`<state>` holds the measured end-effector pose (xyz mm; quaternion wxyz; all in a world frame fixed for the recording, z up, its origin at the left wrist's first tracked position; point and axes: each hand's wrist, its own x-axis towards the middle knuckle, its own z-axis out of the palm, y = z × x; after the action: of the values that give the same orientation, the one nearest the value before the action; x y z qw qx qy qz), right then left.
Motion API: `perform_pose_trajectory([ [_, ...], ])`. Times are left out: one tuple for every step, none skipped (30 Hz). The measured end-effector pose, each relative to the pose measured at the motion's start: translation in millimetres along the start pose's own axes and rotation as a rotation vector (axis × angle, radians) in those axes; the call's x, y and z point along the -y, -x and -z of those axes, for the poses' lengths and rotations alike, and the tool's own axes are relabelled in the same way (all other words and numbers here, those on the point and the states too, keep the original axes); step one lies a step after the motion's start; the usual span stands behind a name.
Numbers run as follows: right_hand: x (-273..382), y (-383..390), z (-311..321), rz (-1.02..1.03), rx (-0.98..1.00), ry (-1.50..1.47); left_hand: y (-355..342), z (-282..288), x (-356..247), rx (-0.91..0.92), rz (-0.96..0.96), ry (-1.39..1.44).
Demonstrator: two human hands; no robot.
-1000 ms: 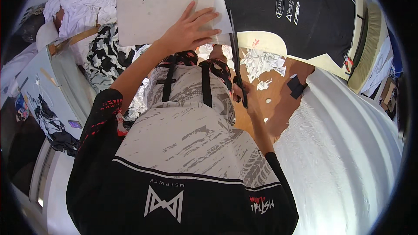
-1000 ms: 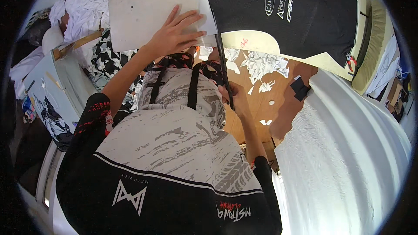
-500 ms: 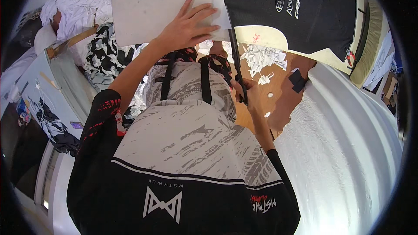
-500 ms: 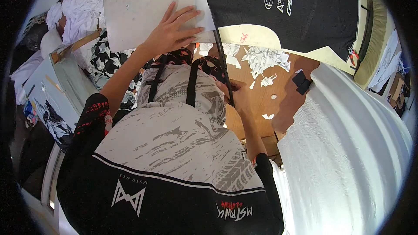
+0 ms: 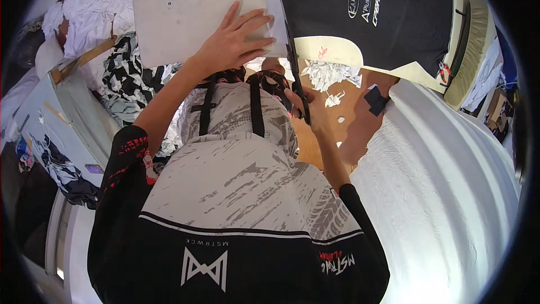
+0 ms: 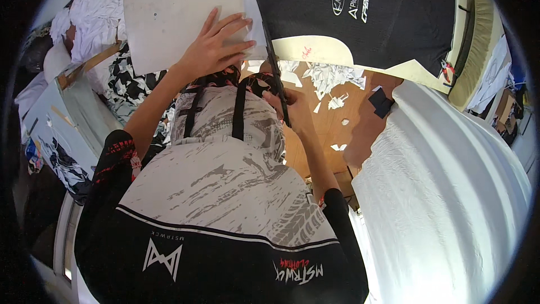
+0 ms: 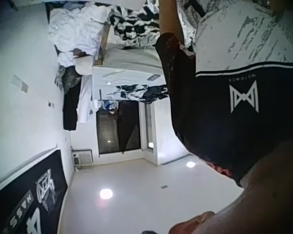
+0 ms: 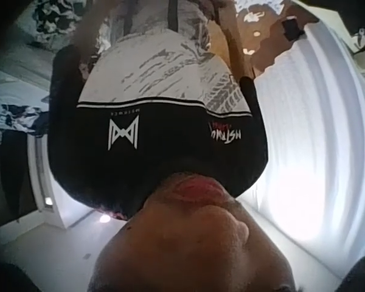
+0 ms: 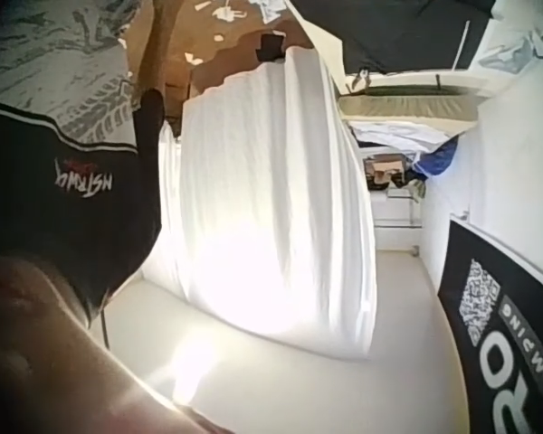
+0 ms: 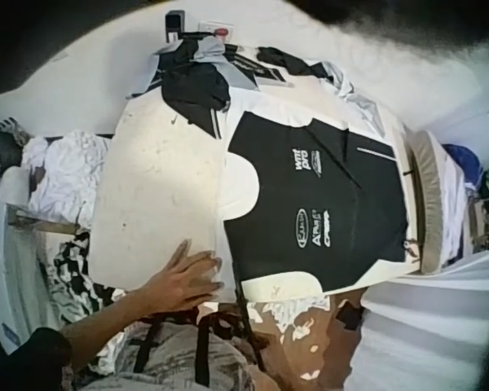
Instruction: Cutting out garment patterns from a large sheet of printed black fabric using tailor scissors.
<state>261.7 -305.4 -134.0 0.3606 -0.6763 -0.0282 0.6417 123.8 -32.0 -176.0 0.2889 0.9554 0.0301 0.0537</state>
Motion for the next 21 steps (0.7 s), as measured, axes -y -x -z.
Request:
perform_pose_trajectory([
  [-1.3,0.1,0.8,0.007,-0.012,-0.007,-0.7,0.8,-0.7,0.0,-0.001,0.0],
  [-2.9,1.0,1.3,0.004,-0.013,-0.005,-1.2,1.3,-1.5,0.0,-0.001,-0.001],
  [-0.5,2.1,-0.3,-0.005,-0.026,0.004,-0.6,0.9,-2.1,-0.002,0.002,0.0],
  [1.8,3.4,-2.1,-0.014,-0.038,0.013,0.2,0.6,-2.6,-0.015,0.001,-0.003],
  [4.0,4.8,-4.1,-0.014,-0.037,0.016,0.8,0.4,-3.1,-0.027,0.0,-0.008],
  [6.5,6.6,-5.9,-0.045,-0.047,0.008,0.3,0.6,-3.5,-0.029,0.001,-0.007],
  [8.1,7.8,-6.6,-0.076,-0.057,0.0,-0.2,1.2,-3.8,-0.026,-0.001,-0.007],
  [6.2,8.3,-4.9,-0.075,-0.056,0.002,-0.5,1.6,-4.2,-0.022,-0.003,-0.007],
  [5.1,8.9,-3.9,-0.061,-0.034,-0.026,-0.2,2.5,-5.0,-0.022,-0.003,-0.008],
  [3.8,8.8,-3.4,-0.046,-0.012,-0.053,-0.1,2.8,-6.5,-0.008,0.003,0.006],
  [2.6,8.0,-3.4,-0.044,-0.011,-0.054,0.1,2.9,-7.5,0.005,0.008,0.019],
  [6.5,7.1,-4.6,-0.018,-0.009,-0.084,0.3,2.9,-7.5,0.005,0.009,0.017],
  [10.7,6.1,-5.4,0.009,-0.008,-0.115,0.6,2.5,-7.5,0.011,0.013,0.017],
  [15.5,3.1,-5.6,0.011,-0.006,-0.115,0.9,2.6,-7.3,0.017,0.018,0.018],
  [20.1,-1.4,-5.0,0.005,0.02,-0.08,0.8,2.3,-7.5,0.016,0.016,0.017],
  [24.5,-4.3,-4.5,0.0,0.046,-0.044,0.7,2.0,-7.7,0.016,0.017,0.014],
  [28.3,-5.4,-5.0,0.002,0.045,-0.044,0.7,1.8,-8.0,0.016,0.018,0.011],
  [34.0,-5.6,-6.8,-0.006,0.034,-0.036,0.8,1.3,-8.2,0.013,0.017,0.011],
  [37.6,-6.1,-8.6,-0.013,0.024,-0.028,1.0,0.7,-8.5,0.015,0.015,0.012],
  [39.4,-6.9,-10.1,-0.012,0.022,-0.025,1.1,0.1,-8.5,0.016,0.014,0.013],
  [41.2,-8.2,-11.7,-0.015,0.023,-0.053,0.9,1.1,-8.9,0.012,0.016,0.011],
])
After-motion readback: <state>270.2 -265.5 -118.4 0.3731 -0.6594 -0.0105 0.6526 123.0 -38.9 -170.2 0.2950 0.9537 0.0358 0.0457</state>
